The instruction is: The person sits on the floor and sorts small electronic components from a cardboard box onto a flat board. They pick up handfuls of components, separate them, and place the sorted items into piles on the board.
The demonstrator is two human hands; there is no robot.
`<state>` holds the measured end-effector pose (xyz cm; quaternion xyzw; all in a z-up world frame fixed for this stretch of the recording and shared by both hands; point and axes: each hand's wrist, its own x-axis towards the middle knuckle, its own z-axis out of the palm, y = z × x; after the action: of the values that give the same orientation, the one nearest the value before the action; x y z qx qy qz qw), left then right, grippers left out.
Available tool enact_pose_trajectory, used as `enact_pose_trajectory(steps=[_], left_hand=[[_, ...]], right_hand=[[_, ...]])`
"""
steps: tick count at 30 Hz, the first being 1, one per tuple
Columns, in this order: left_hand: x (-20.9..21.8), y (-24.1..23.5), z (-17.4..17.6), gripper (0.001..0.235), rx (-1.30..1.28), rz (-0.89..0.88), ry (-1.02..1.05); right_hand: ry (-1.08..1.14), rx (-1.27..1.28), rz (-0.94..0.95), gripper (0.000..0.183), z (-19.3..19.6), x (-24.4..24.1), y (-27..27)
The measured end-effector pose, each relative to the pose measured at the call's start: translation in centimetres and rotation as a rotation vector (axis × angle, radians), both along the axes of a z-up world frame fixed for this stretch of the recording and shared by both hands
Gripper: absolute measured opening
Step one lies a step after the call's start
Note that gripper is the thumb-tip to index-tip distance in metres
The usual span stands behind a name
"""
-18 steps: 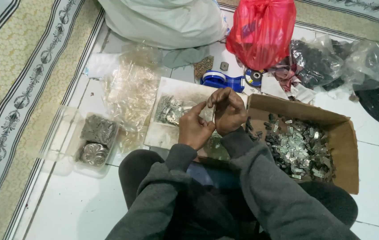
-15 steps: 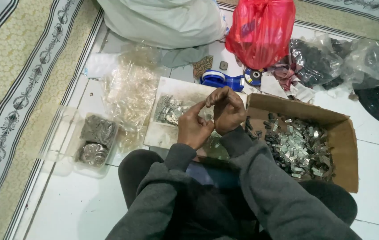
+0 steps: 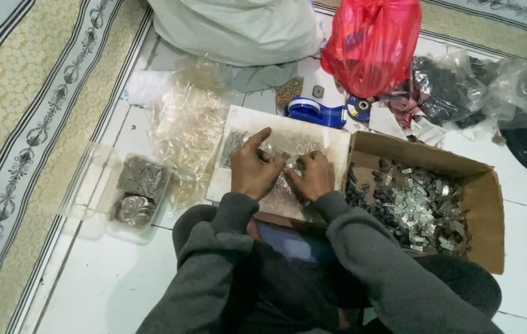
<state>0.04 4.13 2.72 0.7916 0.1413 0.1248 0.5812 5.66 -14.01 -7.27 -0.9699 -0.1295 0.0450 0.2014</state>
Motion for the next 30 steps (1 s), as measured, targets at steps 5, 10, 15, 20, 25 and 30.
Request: enact_pose_trajectory(steps=[5, 10, 15, 20, 25, 30], left_hand=[[-0.8, -0.3, -0.2, 0.062, -0.003, -0.006, 0.016], [-1.0, -0.6, -0.7, 0.062, -0.010, -0.035, 0.038], [-1.3, -0.9, -1.6, 0.063, -0.029, -0.031, 0.060], [-2.2, -0.8, -1.3, 0.061, -0.063, -0.081, 0.082], [-1.9, -1.0, -2.1, 0.062, -0.060, -0.077, 0.118], [-1.6, -1.6, -2.3, 0.063, -0.069, -0.085, 0.146]], right_hand=[[-0.127, -0.110, -0.058, 0.032, -2.9, -0.1, 0.4], [-0.063, -0.185, 0.001, 0.027, -2.6, 1.6, -0.2], [0.037, -0.256, 0.118, 0.046, -1.4, 2.0, -0.5], [0.085, -0.261, 0.177, 0.036, 0.5, 2.6, -0.1], [0.075, -0.301, 0.251, 0.033, 1.1, 2.4, 0.1], [0.208, -0.189, 0.246, 0.035, 1.9, 2.8, -0.3]])
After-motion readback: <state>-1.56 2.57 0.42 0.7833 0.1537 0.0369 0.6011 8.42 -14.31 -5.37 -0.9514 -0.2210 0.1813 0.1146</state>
